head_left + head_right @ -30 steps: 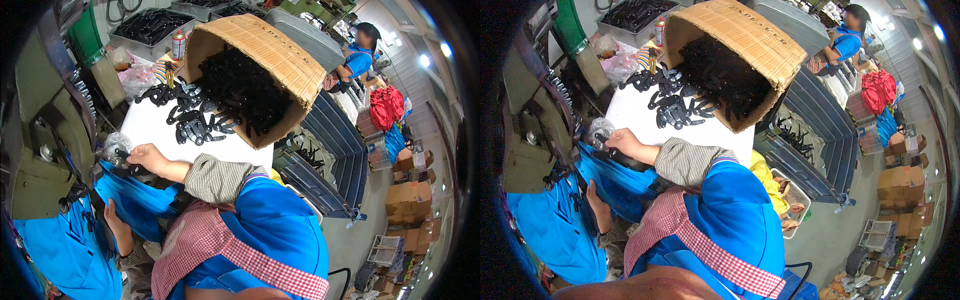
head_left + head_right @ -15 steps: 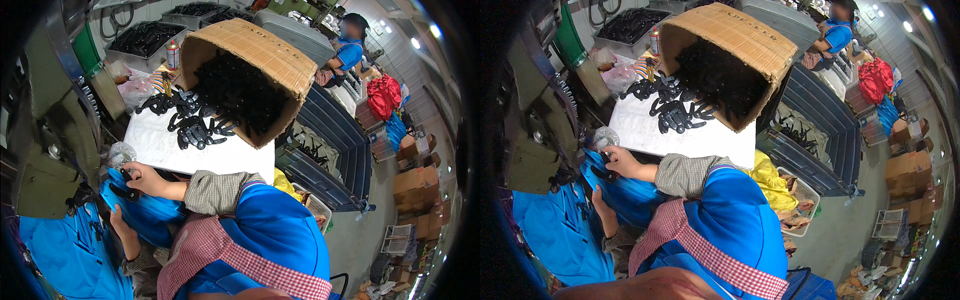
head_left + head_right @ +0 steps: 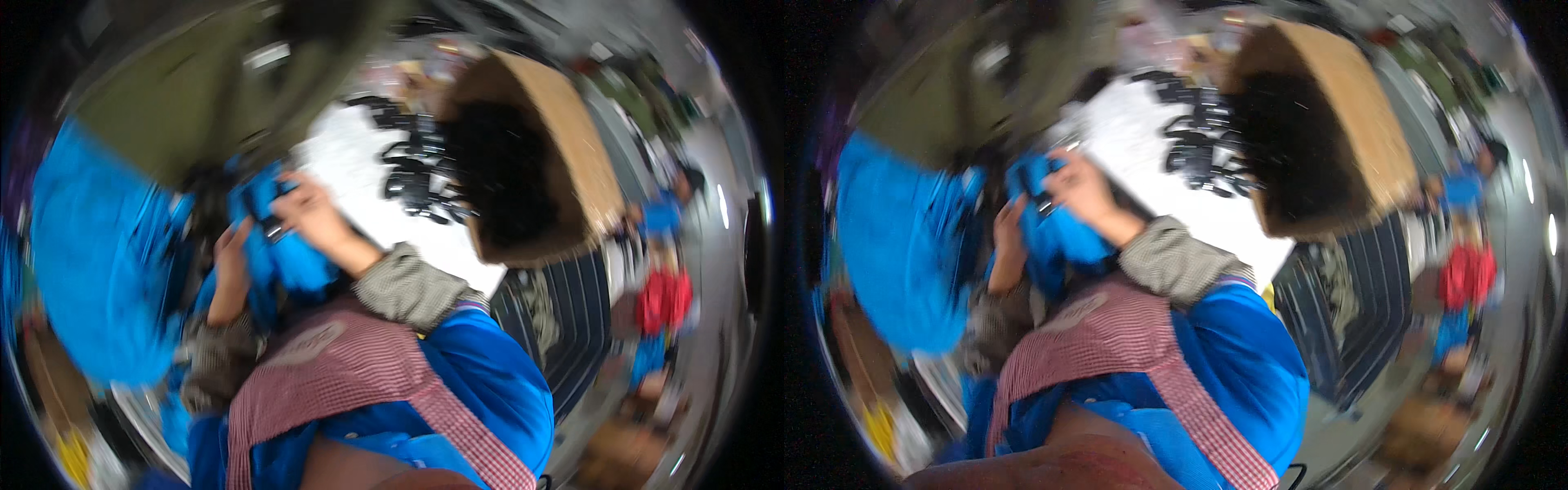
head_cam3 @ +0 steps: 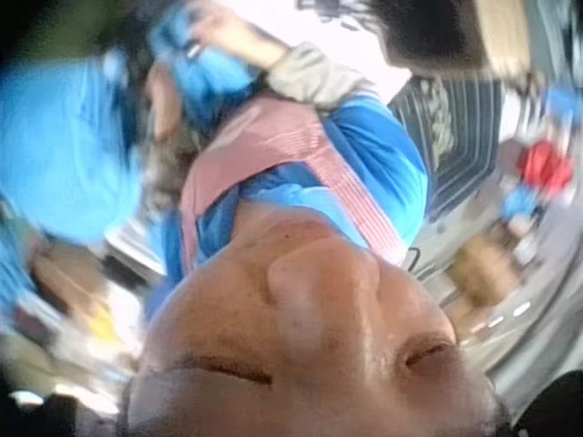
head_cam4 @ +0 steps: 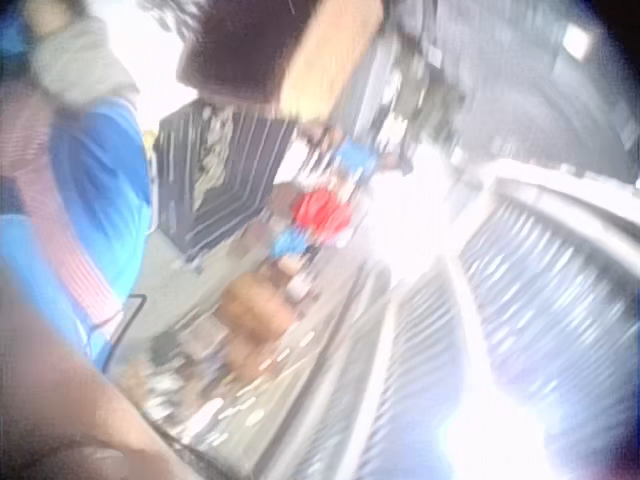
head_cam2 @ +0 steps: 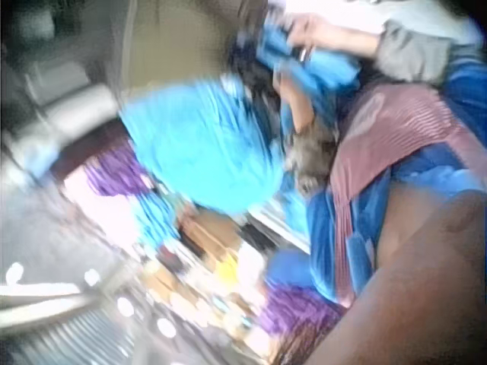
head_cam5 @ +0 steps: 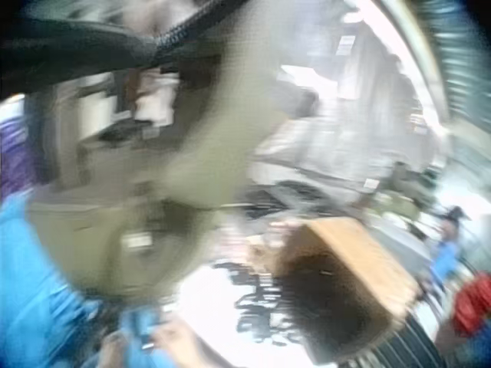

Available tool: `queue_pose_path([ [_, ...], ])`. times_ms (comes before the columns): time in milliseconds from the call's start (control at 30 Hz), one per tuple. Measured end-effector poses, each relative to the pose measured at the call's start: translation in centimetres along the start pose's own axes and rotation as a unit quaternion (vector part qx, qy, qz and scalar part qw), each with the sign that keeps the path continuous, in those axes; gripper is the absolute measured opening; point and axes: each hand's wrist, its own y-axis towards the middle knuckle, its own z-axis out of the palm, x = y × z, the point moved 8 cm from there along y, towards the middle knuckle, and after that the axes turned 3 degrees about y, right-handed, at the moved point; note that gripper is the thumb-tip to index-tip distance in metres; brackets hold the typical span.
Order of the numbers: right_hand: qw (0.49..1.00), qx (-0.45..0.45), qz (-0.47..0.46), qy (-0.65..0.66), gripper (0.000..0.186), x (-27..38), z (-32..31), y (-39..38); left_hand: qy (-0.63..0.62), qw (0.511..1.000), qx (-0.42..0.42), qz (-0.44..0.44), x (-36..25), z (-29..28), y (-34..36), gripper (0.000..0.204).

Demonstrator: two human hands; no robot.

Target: The person sews black plastic clips onto the edges of blue fabric bags using a sewing machine. They repeatedly pick up a bag, align it under the needle, sew, and place the finished item aside. The workspace contains bins of fabric and clips.

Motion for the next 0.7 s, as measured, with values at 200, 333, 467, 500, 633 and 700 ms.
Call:
queue_pose_path([
  [200, 0.999, -0.023, 0.035, -0.012, 0.038, 0.3, -0.5, -0.6, -0.031, 0.997, 0.055, 0.050, -1.3, 2.2, -1.1, 0.019],
  [333, 1.000, -0.008, 0.008, 0.014, 0.038, 1.7, 0.0, -0.2, -0.054, 0.994, 0.076, 0.063, -1.8, 3.1, -1.2, 0.021],
  [467, 0.999, -0.003, 0.038, -0.020, 0.037, 1.6, 0.8, 0.6, -0.081, 0.989, 0.100, 0.066, -1.6, 3.8, -1.4, 0.023],
  [500, 0.999, -0.004, 0.042, -0.011, 0.035, 1.2, 0.6, 0.5, -0.071, 0.991, 0.085, 0.071, -1.5, 3.7, -1.1, 0.023],
  [633, 0.996, -0.034, 0.055, -0.056, 0.030, 0.8, 0.6, 0.0, -0.018, 0.994, 0.051, 0.095, -1.5, 3.3, -0.7, 0.027],
  [700, 0.987, -0.037, 0.027, -0.154, 0.025, 1.2, -0.2, 0.4, 0.028, 0.993, 0.049, 0.104, -2.0, 3.1, -0.9, 0.028],
])
